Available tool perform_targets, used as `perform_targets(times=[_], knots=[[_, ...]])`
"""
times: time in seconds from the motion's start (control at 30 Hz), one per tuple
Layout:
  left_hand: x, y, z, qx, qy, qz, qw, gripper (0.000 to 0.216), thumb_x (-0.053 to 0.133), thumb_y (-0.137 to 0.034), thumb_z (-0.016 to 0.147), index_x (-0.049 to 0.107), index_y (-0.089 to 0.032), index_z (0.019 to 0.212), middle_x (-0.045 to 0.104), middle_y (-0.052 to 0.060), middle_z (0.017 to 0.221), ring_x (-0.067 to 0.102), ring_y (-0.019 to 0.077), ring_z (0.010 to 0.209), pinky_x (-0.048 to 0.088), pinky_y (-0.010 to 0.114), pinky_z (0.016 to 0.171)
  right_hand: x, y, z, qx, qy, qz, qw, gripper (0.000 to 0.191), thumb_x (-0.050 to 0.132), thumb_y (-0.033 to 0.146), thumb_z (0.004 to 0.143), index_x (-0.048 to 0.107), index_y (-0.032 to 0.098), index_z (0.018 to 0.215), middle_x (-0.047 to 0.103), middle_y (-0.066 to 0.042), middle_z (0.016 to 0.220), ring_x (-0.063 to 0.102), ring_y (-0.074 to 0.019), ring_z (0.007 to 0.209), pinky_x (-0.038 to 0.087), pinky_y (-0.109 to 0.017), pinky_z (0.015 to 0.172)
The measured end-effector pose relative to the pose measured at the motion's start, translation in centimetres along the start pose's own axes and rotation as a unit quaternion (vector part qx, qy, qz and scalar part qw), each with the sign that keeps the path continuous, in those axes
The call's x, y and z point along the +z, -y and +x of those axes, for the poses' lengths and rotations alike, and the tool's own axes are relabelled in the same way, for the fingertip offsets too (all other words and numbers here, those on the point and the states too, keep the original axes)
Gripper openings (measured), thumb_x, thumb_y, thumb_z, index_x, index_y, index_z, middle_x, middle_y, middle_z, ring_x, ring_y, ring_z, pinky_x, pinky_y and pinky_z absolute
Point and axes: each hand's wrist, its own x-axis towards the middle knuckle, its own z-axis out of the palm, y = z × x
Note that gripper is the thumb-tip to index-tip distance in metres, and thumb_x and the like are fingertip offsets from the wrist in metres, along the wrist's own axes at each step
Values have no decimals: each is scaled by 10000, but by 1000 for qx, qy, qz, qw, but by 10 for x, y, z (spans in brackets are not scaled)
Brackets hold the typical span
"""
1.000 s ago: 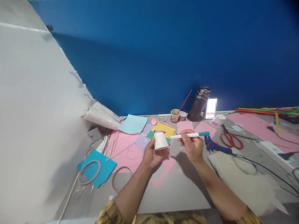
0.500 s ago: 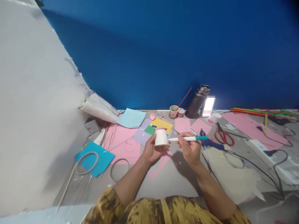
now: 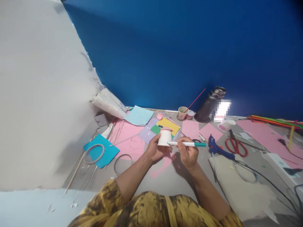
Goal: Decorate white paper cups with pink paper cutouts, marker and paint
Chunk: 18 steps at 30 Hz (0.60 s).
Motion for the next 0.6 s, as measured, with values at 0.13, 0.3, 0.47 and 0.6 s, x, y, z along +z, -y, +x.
perform_targets(times=[0.13,0.3,0.47,0.6], knots=[[1,1,0,-14,-1,-8,1000,499,536,-388,949,628,-58,1312,712,135,914,670,225,726,570,343,595,0,2,2,21,-5,16,1000,165,546,251,964,617,207,822,642,8,646,622,-156,581,464,-268,558],[0,2,1,-21,-18,-18,999,481,551,-396,940,651,-50,1258,718,146,900,680,234,742,564,344,618,-2,1,5,21,15,12,1000,176,538,250,965,609,211,809,623,19,622,636,-161,582,463,-268,557],[0,1,1,-23,-16,-22,999,457,546,-381,937,656,-69,1253,720,138,887,675,227,720,570,354,630,-2,-1,3,35,1,26,999,181,539,257,967,609,212,806,618,18,630,634,-163,595,463,-270,558],[3,1,0,-26,-31,-26,999,454,523,-386,952,660,-46,1219,715,150,876,679,232,720,568,343,597,-2,-1,2,53,17,42,998,192,543,272,971,606,213,799,587,30,592,605,-153,563,454,-265,546]])
